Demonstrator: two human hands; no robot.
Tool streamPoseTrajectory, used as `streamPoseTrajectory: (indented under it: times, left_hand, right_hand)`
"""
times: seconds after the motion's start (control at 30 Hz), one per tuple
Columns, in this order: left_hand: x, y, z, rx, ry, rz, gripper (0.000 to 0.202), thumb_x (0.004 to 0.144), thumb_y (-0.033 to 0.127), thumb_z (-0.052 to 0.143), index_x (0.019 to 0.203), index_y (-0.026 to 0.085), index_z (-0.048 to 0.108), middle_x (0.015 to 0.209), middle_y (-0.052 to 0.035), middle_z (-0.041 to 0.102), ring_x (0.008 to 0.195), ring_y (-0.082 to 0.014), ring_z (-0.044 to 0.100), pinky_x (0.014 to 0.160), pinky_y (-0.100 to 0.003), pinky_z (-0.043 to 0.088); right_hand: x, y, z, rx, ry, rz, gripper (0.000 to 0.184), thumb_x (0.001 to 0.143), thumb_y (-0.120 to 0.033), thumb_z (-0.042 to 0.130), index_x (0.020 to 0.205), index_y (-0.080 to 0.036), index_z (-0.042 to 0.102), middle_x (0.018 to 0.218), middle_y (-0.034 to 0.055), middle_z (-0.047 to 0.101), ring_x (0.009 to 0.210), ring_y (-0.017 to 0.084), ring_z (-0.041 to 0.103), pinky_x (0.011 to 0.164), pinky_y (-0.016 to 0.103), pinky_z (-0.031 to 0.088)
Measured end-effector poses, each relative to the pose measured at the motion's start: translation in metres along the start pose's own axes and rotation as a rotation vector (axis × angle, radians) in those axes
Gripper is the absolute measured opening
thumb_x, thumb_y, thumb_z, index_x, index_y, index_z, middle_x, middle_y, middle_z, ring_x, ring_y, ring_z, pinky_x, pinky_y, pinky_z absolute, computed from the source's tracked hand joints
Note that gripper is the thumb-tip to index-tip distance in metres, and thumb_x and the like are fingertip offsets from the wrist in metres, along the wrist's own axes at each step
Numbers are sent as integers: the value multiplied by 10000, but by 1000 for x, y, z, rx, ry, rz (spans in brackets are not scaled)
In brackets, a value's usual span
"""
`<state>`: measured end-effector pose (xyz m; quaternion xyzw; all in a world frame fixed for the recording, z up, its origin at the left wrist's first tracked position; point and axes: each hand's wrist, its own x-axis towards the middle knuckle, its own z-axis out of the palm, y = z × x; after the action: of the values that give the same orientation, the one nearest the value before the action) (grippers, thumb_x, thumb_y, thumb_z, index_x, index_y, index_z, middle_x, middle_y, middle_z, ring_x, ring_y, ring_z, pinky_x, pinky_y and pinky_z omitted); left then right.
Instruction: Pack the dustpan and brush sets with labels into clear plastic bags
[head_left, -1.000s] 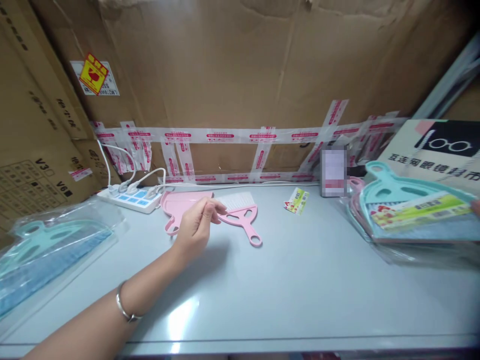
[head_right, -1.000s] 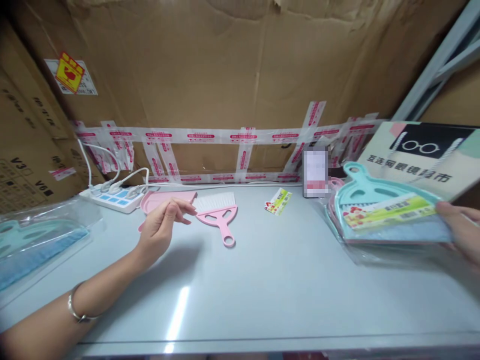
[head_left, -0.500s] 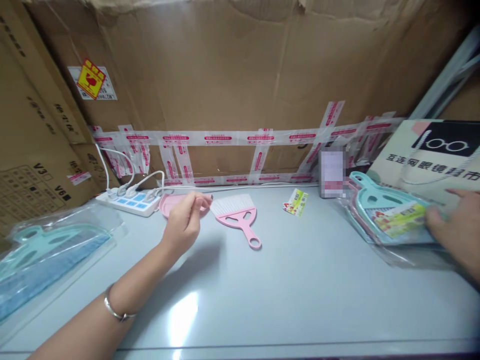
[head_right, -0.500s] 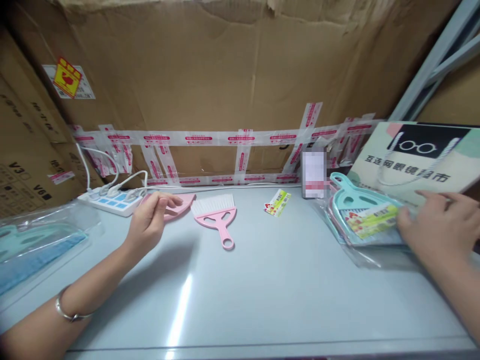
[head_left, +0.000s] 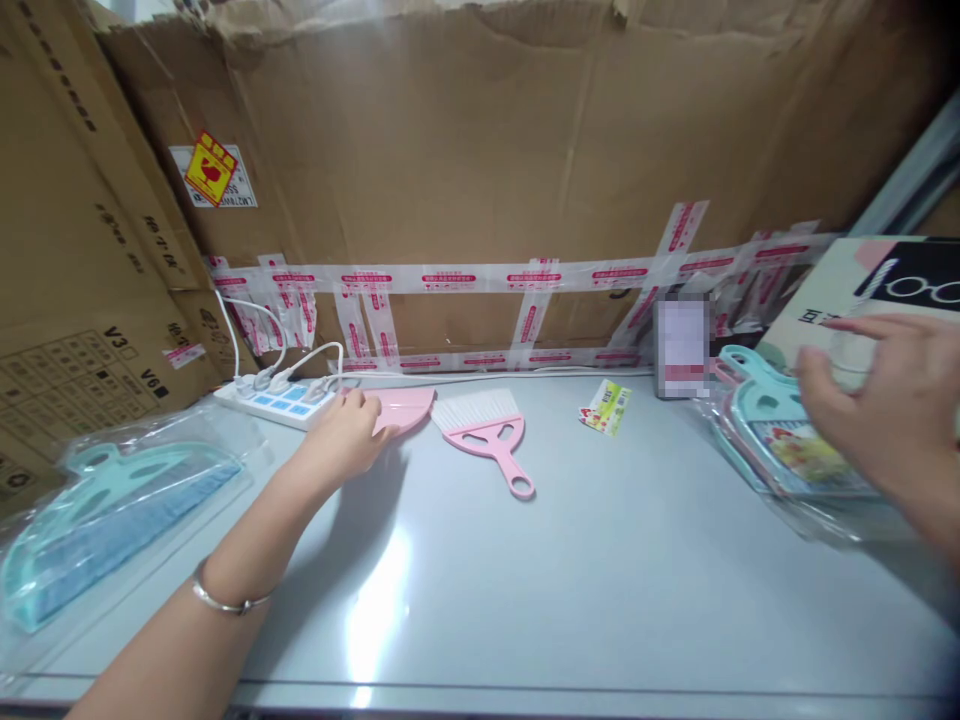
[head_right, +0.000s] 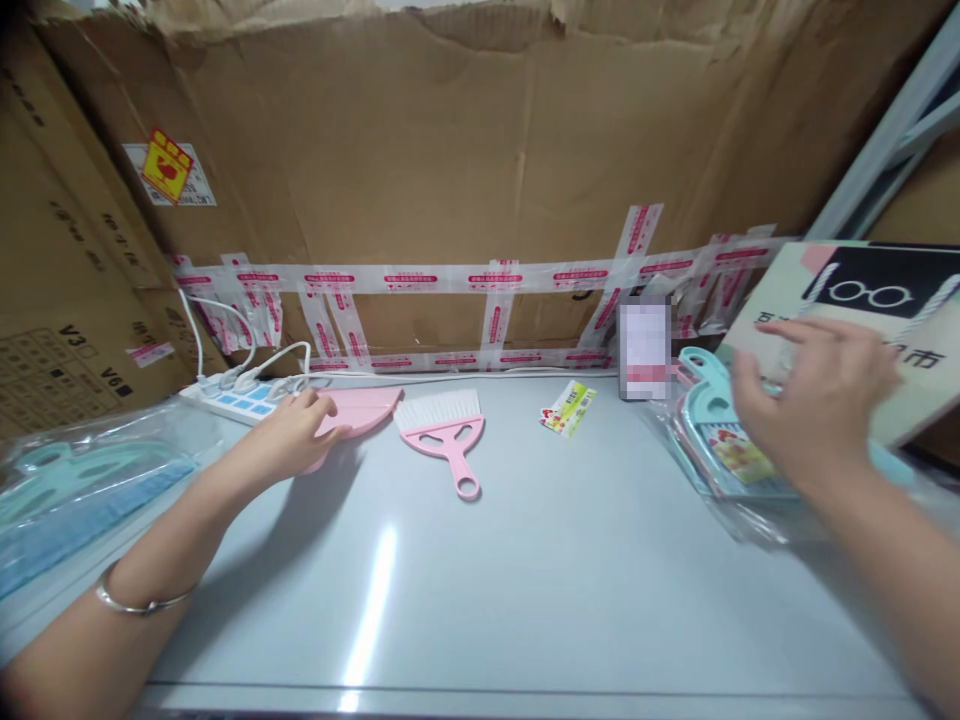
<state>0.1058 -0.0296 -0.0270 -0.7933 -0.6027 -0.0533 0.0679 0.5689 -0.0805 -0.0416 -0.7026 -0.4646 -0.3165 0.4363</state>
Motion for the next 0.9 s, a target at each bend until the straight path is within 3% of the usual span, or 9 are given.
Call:
streamPoseTrajectory:
  times: [0.1,0.2,0.27,0.37,0.47,0.57,0.7,0.8,0.9]
  left_hand:
    - [-8,2,-7,108,-82,-68,399,818,397,467,1048,92,581,1187,-247,534,1093,-377,523,862,-463,431]
    - [-14,6,-15,114,-185,-196,444,782,436,497,1078,110,560,1172,-247,563,1045,-377,569,797,-447,464]
    - [-14,6,-16,96,-229,-218,423,776,423,483,1061,119,553,1070,-227,624,987,-360,602,746,-418,478]
    - [-13,2,-13,78,-200,-152,321,780,361,441,975,135,561,946,-201,661,908,-339,628,678,-380,477]
    - [-10,-2,-14,56,-126,-151,297,801,330,409,992,155,553,974,-182,660,874,-323,637,670,-376,471]
    - [-10,-6,-23,26,-5,-206,345,835,358,401,1096,165,520,989,-163,660,882,-325,637,691,-386,471]
    - [-12,-12,-40,-153,285,-236,380,839,456,469,1103,187,514,942,-109,658,861,-292,629,709,-372,475]
    - [-12,-17,-47,-440,591,-198,410,780,450,612,1098,211,513,918,-40,642,838,-213,620,751,-323,482]
    - [-10,-21,-51,-860,870,-83,450,748,379,696,1120,222,497,919,11,627,845,-137,608,782,-265,484]
  right_hand:
    - [-3,-52,13,335,-166,-203,168,807,-327,552,817,-175,623,870,132,632,897,232,564,798,382,380]
    - [-26,-100,26,597,-575,-474,201,855,-365,502,774,-204,592,777,69,630,724,191,575,691,337,415]
    - [-45,-126,32,556,-802,-730,168,878,-301,481,881,-203,618,878,73,651,792,203,589,719,344,415]
    - [-67,-149,36,377,-889,-1007,294,874,-107,417,1061,-220,613,1042,86,632,846,197,579,749,343,397]
    - [-77,-158,40,272,-895,-1144,393,846,-5,373,1073,-218,613,1064,86,617,803,173,564,733,321,384]
    - [-80,-159,45,221,-879,-1141,337,875,-40,372,1053,-188,618,1050,98,614,802,183,560,726,327,383]
    - [-80,-158,49,223,-879,-1067,289,902,-101,382,1030,-181,628,986,96,613,795,187,560,732,328,388]
    - [-78,-156,48,258,-894,-1047,224,883,-116,431,959,-174,633,961,96,615,817,198,567,730,330,397]
    - [-72,-147,47,337,-861,-1021,181,877,-140,448,914,-180,621,985,100,624,864,217,581,753,362,408]
